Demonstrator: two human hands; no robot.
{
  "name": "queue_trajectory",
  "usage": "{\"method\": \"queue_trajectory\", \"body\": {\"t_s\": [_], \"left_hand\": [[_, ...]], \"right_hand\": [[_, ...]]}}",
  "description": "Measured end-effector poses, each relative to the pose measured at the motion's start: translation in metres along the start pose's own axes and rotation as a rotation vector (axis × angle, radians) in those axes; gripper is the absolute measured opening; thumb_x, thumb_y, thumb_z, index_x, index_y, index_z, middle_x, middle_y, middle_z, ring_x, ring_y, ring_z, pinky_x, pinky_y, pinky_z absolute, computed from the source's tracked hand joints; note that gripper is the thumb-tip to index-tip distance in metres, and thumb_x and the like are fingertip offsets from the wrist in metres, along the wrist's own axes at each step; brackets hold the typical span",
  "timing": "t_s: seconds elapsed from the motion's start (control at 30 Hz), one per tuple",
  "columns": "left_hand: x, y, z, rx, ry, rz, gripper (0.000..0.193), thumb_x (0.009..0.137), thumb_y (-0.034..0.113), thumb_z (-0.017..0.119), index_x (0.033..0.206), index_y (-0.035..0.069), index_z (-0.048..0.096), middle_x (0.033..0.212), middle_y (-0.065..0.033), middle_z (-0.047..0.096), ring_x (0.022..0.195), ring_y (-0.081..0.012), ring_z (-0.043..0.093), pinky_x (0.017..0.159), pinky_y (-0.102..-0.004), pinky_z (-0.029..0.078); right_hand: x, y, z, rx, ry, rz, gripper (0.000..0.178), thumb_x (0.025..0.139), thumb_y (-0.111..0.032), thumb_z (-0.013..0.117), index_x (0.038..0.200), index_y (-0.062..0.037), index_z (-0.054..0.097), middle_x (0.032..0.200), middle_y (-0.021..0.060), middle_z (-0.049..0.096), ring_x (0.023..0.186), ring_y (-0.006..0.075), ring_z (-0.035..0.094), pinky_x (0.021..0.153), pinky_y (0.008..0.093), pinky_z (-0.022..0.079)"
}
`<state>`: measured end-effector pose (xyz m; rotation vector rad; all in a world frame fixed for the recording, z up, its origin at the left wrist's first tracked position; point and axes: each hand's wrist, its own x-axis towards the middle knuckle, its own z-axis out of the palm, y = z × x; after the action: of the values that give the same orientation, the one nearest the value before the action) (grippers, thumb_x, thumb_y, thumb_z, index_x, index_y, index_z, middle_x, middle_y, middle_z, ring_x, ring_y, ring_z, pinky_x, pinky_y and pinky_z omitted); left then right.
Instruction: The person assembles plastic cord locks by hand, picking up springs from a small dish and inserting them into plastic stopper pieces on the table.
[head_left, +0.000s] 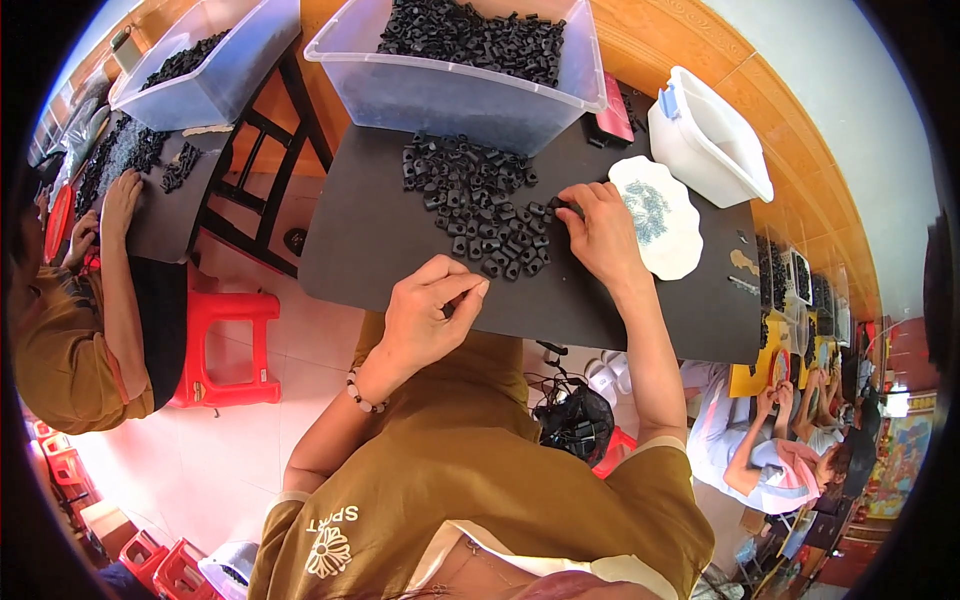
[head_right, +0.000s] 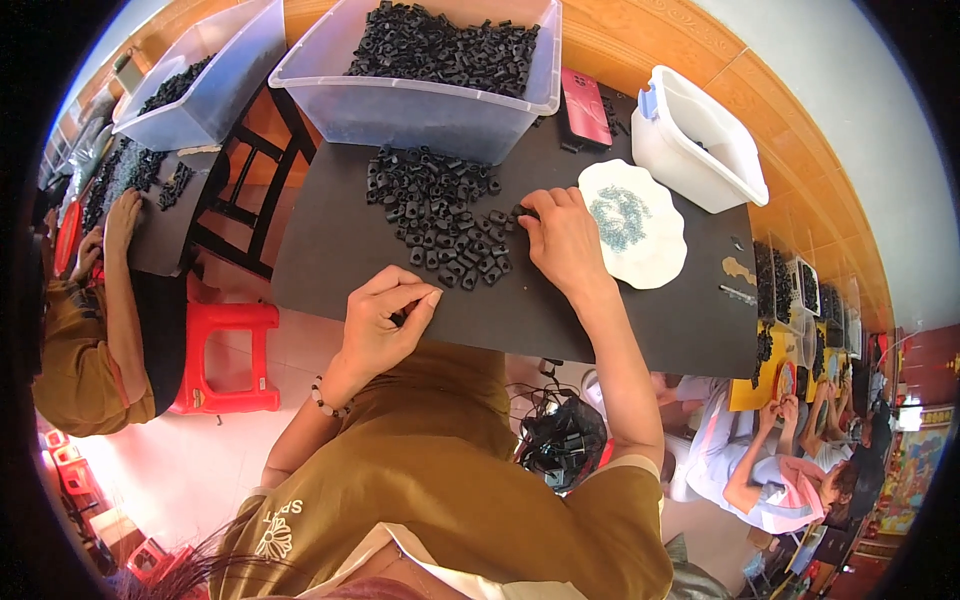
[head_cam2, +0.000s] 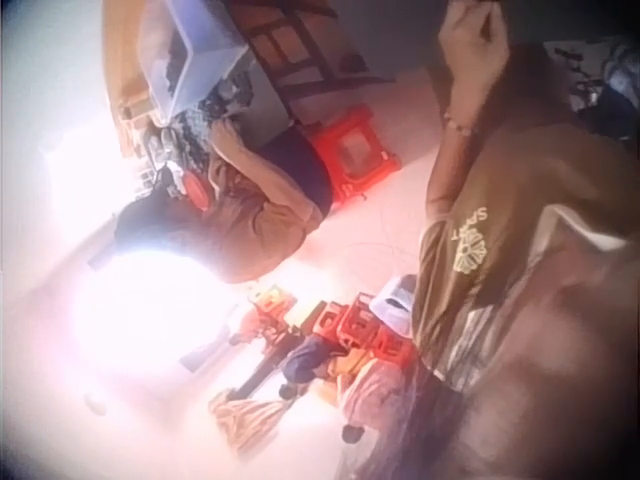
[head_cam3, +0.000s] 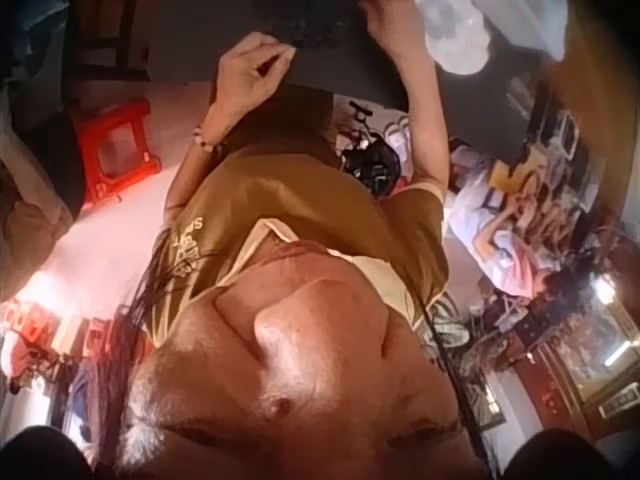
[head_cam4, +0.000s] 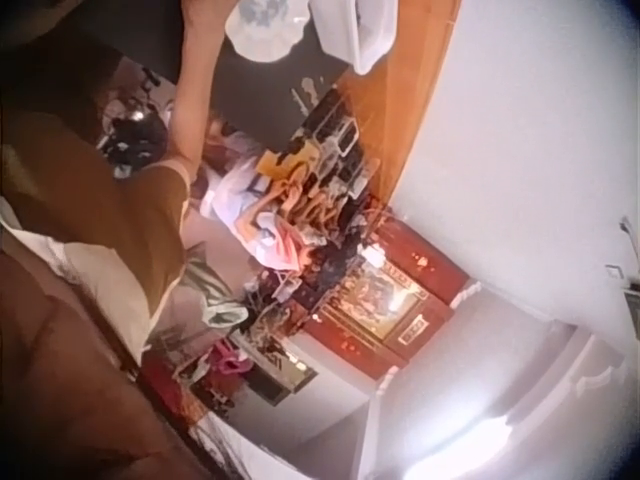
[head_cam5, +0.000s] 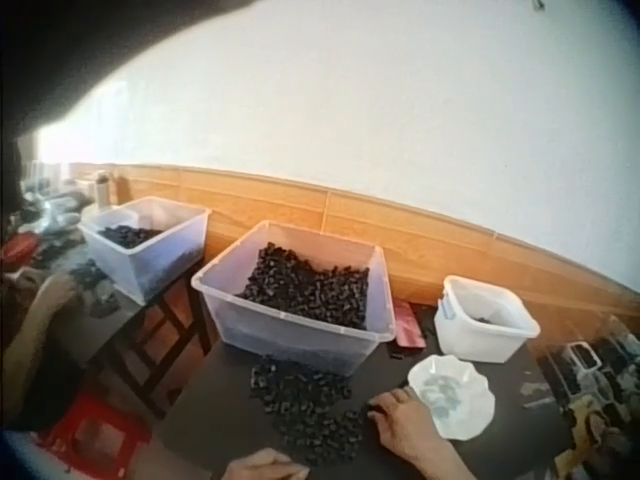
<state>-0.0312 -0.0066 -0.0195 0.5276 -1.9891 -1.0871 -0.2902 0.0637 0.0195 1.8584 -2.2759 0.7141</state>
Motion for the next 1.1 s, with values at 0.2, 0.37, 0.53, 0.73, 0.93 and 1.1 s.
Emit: {"method": "queue_trajectory", "body": {"t_s": [0.2,0.37,0.53,0.73,0.93,1.1], "left_hand": [[0.003,0.005,-0.002,-0.052,-0.024,-0.032,0.008,0.088,0.003,0.075,0.095,0.001,0.077,0.087,-0.0053,0.067,0.064,-0.0108,0.062,0.056,-0.0254,0.049],[0.007,0.015,-0.001,-0.027,-0.001,0.031,0.027,0.086,0.003,0.078,0.113,0.002,0.074,0.098,-0.0082,0.068,0.072,-0.0138,0.065,0.063,-0.0266,0.053],[0.014,0.025,0.005,0.052,0.044,0.182,0.042,0.082,0.002,0.08,0.123,0.001,0.07,0.108,-0.0122,0.069,0.084,-0.0219,0.068,0.073,-0.0309,0.057],[0.009,0.028,0.005,0.105,-0.047,0.204,0.04,0.083,-0.003,0.077,0.122,0.0,0.07,0.109,-0.0144,0.071,0.09,-0.0249,0.07,0.075,-0.0338,0.058],[0.009,0.031,0.007,-0.016,-0.072,0.094,0.04,0.084,-0.006,0.075,0.123,0.0,0.07,0.107,-0.0141,0.072,0.086,-0.0238,0.071,0.074,-0.0318,0.059],[0.008,0.031,0.005,-0.038,-0.063,0.002,0.032,0.086,-0.003,0.076,0.117,0.0,0.073,0.106,-0.0126,0.073,0.084,-0.0205,0.07,0.073,-0.03,0.057]], "right_hand": [[-0.001,-0.007,-0.003,0.124,0.027,0.029,0.014,0.087,-0.007,0.073,0.1,-0.0026,0.069,0.085,0.0122,0.07,0.079,0.0299,0.062,0.071,0.039,0.05],[-0.011,-0.037,-0.016,0.361,-0.024,0.154,0.013,0.091,-0.008,0.073,0.102,-0.0023,0.071,0.084,0.0079,0.07,0.073,0.0175,0.061,0.067,0.0308,0.049],[-0.027,-0.072,-0.029,0.741,-0.251,0.194,0.015,0.091,-0.007,0.074,0.104,-0.001,0.069,0.084,0.0037,0.07,0.074,0.0104,0.061,0.07,0.026,0.05],[-0.036,-0.079,-0.027,0.875,-0.296,0.229,0.017,0.09,-0.005,0.076,0.103,-0.0015,0.065,0.082,0.0028,0.071,0.074,0.0086,0.062,0.068,0.0264,0.05],[-0.04,-0.077,-0.026,0.909,-0.303,0.259,0.016,0.09,-0.006,0.076,0.101,-0.0018,0.065,0.082,0.0029,0.071,0.075,0.0075,0.062,0.067,0.0259,0.05],[-0.043,-0.069,-0.027,0.893,-0.268,0.269,0.013,0.092,-0.007,0.074,0.103,-0.0019,0.067,0.085,0.0024,0.07,0.079,0.0076,0.062,0.074,0.0259,0.051]]}}
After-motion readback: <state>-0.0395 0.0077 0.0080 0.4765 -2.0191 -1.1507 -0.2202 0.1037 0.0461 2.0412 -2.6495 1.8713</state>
